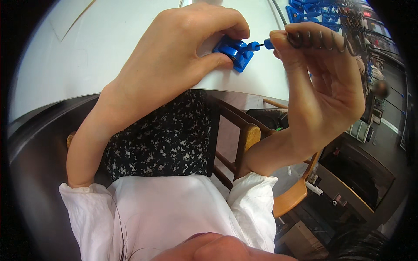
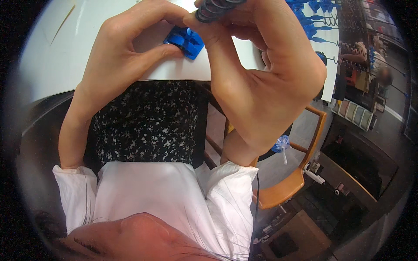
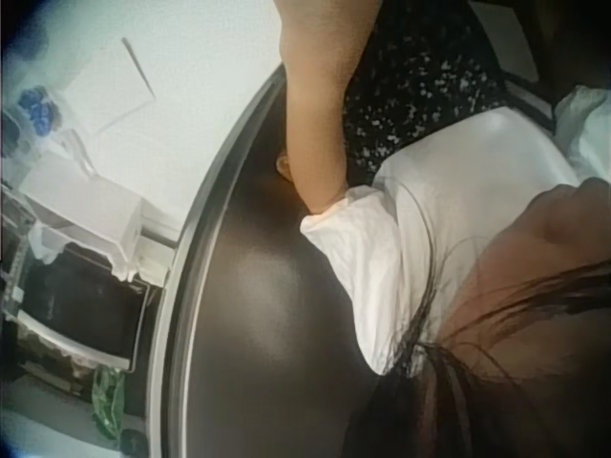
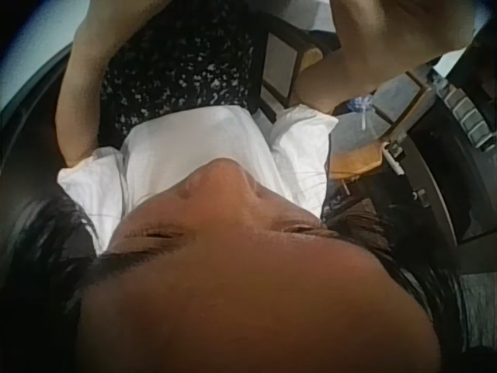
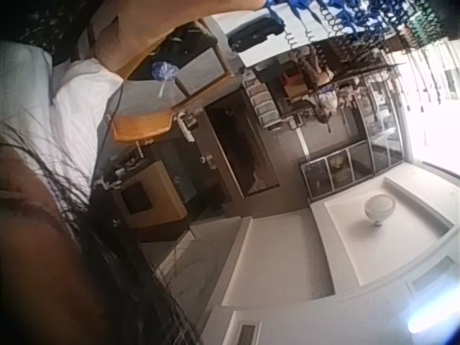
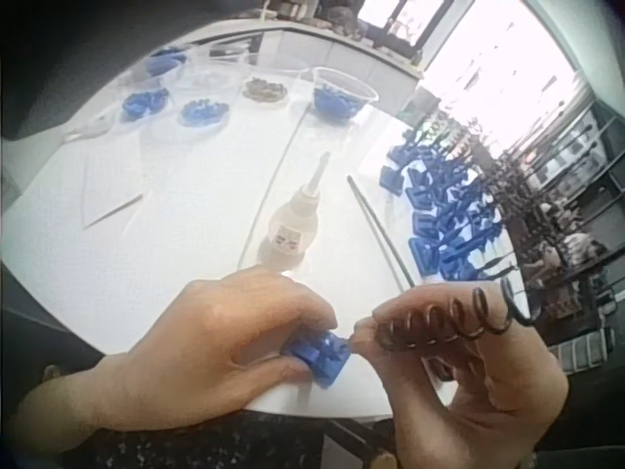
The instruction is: Assembling small blue plastic components with springs and using a glue applicator at a workbench.
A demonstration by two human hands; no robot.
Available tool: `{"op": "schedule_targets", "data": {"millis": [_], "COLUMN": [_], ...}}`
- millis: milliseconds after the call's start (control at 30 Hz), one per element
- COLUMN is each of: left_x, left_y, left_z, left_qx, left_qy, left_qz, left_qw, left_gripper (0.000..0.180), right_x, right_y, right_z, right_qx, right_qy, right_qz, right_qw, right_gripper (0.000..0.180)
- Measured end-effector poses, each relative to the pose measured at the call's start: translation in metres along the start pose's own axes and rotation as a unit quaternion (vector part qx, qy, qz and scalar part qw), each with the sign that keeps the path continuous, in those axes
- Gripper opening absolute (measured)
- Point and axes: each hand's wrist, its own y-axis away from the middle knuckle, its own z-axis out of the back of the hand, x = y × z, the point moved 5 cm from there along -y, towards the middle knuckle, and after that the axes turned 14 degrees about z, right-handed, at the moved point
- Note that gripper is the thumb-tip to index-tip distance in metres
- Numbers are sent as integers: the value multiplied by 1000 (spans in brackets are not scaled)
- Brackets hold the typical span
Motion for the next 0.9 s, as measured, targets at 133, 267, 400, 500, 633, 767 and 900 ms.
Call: {"op": "schedule_targets", "data": {"millis": [133, 267, 400, 500, 633, 767, 900], "left_x": [-1, 11, 13, 14, 13, 14, 13], "left_y": [0, 7, 5, 5, 5, 5, 6], "left_z": [1, -5, -7, -8, -6, -7, -8], "left_qx": [5, -165, -139, -125, -136, -133, -136], "left_qy": [-15, 25, 2, 1, 7, 4, 3], "left_qz": [-13, -159, -142, -129, -140, -137, -151], "left_qw": [1000, 973, 980, 984, 981, 982, 979], "left_gripper": [25, 25, 31, 33, 31, 31, 31], "right_x": [4, 6, 9, 6, 4, 2, 4], "right_y": [0, 1, -1, 2, 4, 5, 4], "right_z": [-1, -2, -1, -2, -2, -2, 0], "right_qx": [-3, -25, -12, -17, -34, -42, -25], "right_qy": [4, 7, 33, 29, 10, -6, 17], "right_qz": [-60, -76, -65, -84, -93, -94, -84], "right_qw": [998, 997, 997, 996, 995, 995, 996], "right_gripper": [21, 20, 21, 21, 21, 21, 20]}}
